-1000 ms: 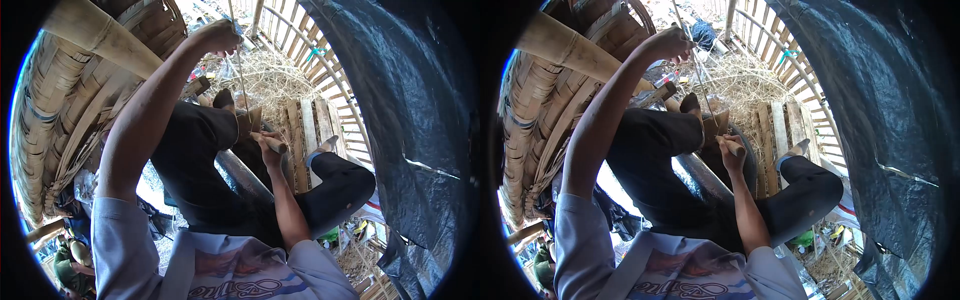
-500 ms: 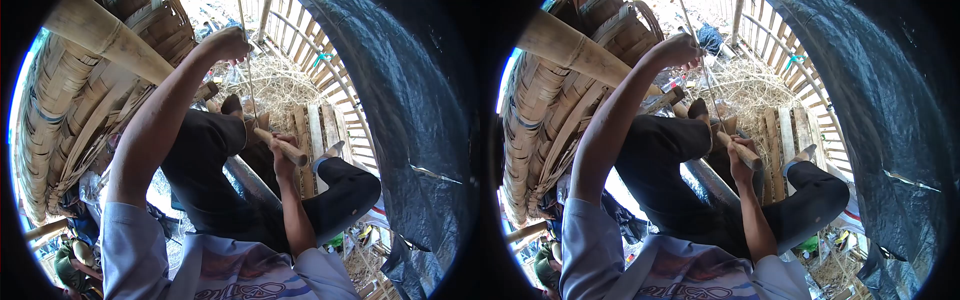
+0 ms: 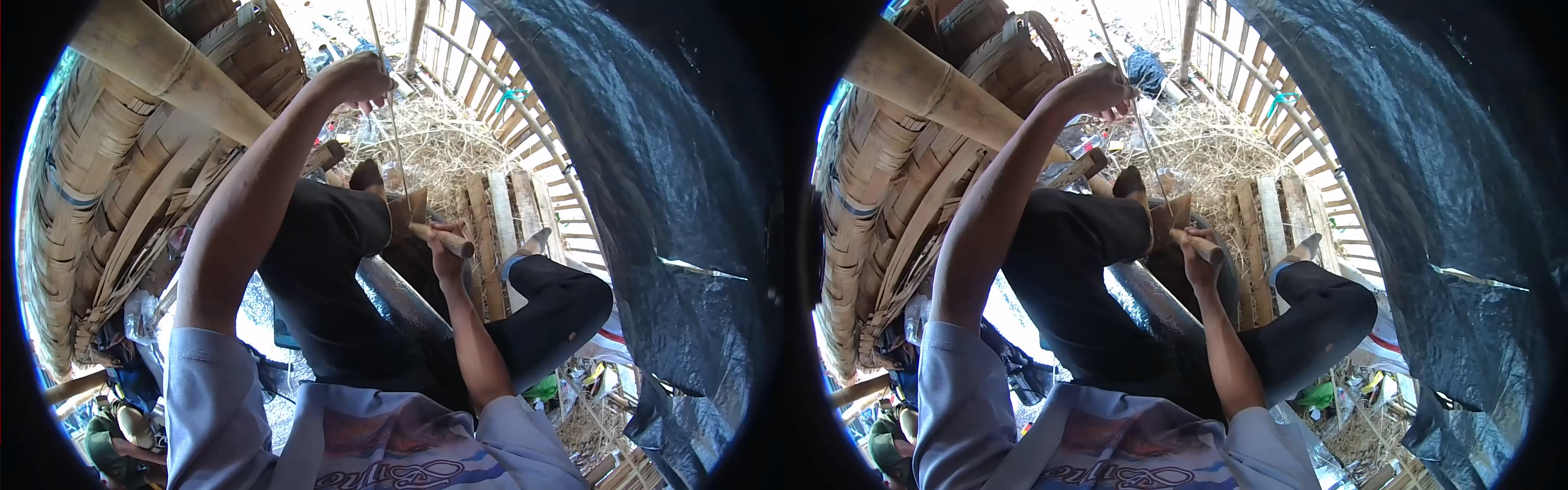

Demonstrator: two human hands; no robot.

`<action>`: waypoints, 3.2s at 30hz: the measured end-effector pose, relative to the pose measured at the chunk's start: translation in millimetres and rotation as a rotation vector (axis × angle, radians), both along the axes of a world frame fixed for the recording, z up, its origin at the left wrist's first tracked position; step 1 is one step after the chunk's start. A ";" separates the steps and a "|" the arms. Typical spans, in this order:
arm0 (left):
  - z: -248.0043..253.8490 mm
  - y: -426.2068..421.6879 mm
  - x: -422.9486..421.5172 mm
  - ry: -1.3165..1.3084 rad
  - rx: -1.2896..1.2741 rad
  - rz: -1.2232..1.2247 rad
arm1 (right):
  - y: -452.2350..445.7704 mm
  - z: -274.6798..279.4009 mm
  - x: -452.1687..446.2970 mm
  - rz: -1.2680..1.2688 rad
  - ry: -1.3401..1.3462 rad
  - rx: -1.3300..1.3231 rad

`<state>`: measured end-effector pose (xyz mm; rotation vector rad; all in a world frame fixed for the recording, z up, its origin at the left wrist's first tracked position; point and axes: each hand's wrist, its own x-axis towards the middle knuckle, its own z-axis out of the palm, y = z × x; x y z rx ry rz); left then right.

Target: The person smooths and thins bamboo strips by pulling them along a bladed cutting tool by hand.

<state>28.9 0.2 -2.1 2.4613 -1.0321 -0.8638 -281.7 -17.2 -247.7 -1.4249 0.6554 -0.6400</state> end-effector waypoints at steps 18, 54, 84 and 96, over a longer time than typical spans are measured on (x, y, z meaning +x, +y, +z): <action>-4.7 5.2 2.0 -0.085 -0.037 -0.041 | 10.1 21.2 9.7 -0.108 -0.140 -0.043; -16.7 8.2 12.0 -0.204 -0.004 0.035 | 2.4 14.8 8.0 -0.012 -0.162 0.363; -26.0 -20.2 -2.2 0.130 -0.343 0.140 | -31.0 62.5 -11.3 -0.385 -0.221 0.449; -13.2 -21.8 -4.9 0.311 -0.322 0.415 | -1.6 122.8 -8.4 0.188 -0.163 -0.403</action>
